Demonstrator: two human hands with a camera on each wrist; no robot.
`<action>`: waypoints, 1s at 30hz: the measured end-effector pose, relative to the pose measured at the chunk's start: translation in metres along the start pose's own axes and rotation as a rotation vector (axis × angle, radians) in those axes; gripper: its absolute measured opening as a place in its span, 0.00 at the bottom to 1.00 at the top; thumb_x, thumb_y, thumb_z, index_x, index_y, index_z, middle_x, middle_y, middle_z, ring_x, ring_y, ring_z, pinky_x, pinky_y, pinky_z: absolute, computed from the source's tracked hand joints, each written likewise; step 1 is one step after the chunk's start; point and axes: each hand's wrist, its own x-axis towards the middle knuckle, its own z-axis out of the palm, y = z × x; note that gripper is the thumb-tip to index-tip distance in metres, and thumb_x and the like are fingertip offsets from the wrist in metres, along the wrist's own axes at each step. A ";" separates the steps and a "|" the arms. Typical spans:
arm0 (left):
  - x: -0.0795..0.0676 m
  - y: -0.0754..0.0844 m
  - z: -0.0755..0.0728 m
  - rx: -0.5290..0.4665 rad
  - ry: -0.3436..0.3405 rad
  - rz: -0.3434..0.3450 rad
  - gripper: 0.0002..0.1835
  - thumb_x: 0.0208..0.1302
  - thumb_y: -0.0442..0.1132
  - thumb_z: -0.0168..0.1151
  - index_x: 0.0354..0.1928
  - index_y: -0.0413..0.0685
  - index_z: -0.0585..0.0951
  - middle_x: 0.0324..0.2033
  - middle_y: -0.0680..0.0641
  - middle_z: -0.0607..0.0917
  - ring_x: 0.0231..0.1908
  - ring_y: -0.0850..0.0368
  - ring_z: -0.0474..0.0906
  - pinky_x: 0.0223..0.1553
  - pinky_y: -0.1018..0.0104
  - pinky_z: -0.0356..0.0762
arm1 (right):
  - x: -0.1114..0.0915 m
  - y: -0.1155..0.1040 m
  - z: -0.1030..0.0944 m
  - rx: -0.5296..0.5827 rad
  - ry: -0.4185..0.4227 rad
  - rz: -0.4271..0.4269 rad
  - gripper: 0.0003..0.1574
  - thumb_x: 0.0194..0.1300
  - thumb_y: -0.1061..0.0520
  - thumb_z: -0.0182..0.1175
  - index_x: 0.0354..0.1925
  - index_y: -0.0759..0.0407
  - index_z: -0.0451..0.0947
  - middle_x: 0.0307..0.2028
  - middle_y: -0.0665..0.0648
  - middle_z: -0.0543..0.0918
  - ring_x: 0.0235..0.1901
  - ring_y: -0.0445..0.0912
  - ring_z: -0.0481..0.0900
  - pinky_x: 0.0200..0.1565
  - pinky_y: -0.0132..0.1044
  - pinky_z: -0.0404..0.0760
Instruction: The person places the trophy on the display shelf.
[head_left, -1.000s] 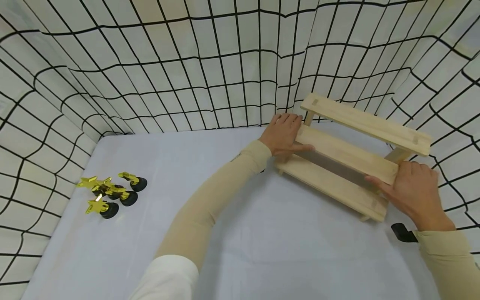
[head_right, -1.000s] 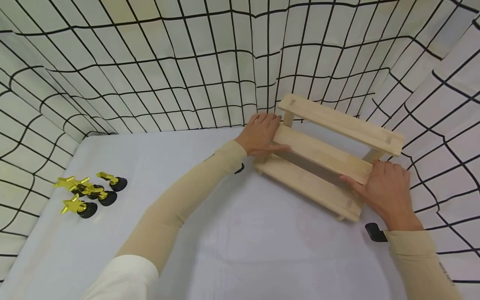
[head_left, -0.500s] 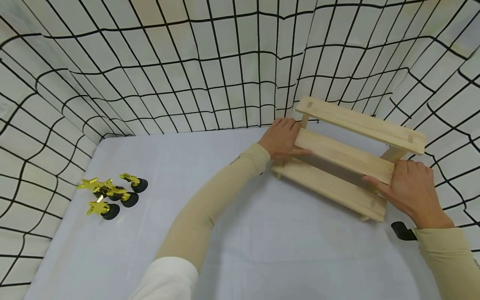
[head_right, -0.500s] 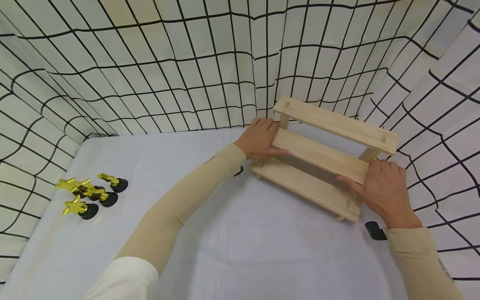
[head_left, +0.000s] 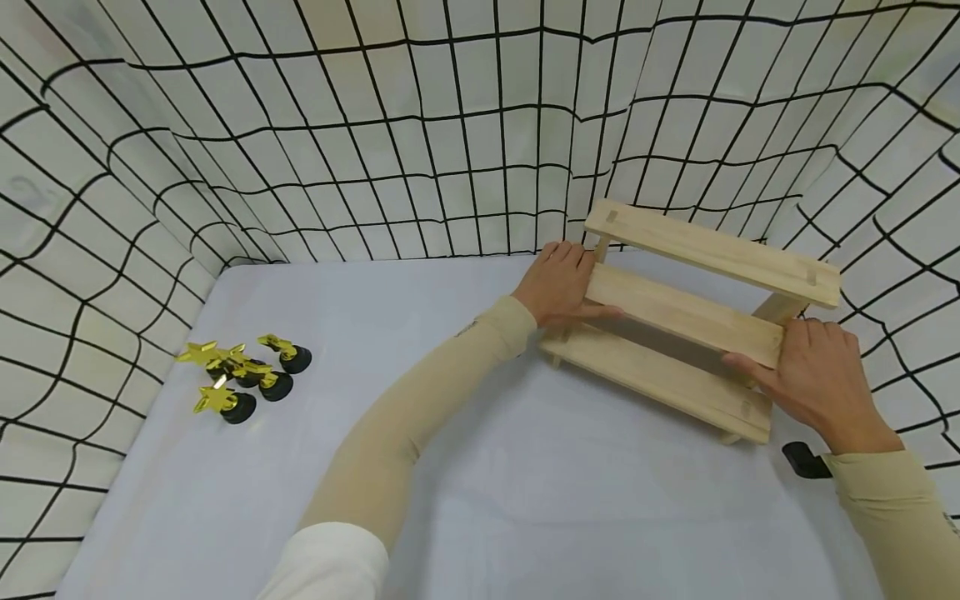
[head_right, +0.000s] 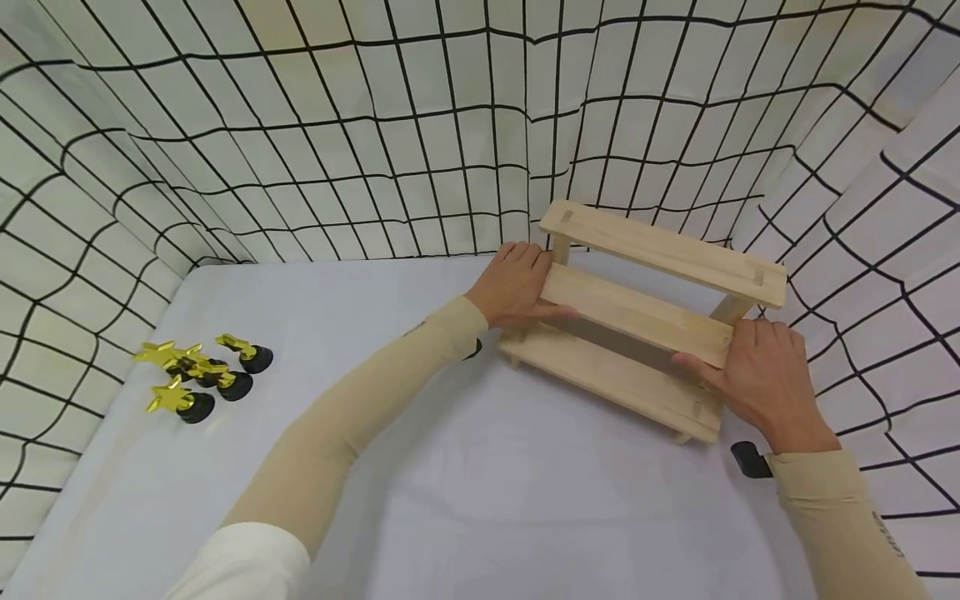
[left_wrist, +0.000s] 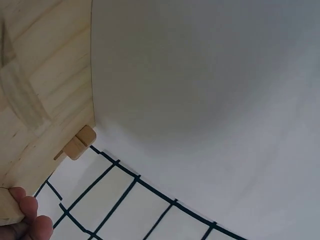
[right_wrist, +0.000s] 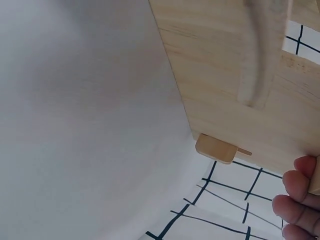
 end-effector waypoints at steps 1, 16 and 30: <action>-0.002 -0.002 0.000 0.010 0.002 -0.004 0.57 0.56 0.88 0.45 0.66 0.45 0.74 0.62 0.46 0.81 0.66 0.49 0.74 0.72 0.56 0.69 | 0.002 -0.001 0.001 0.001 -0.002 -0.004 0.51 0.56 0.15 0.59 0.18 0.59 0.60 0.14 0.59 0.65 0.15 0.52 0.61 0.17 0.38 0.54; -0.040 -0.024 -0.003 -0.001 0.027 -0.102 0.60 0.53 0.88 0.50 0.68 0.42 0.74 0.56 0.45 0.84 0.58 0.49 0.79 0.65 0.58 0.75 | 0.034 -0.022 0.012 0.034 -0.092 -0.046 0.53 0.47 0.17 0.69 0.25 0.65 0.65 0.19 0.63 0.71 0.19 0.53 0.66 0.22 0.43 0.62; -0.077 -0.047 -0.003 0.014 -0.001 -0.248 0.59 0.53 0.90 0.44 0.66 0.47 0.75 0.57 0.47 0.82 0.61 0.52 0.76 0.64 0.60 0.72 | 0.068 -0.047 0.025 0.079 -0.121 -0.102 0.51 0.50 0.22 0.71 0.29 0.68 0.68 0.22 0.65 0.73 0.22 0.57 0.70 0.26 0.50 0.68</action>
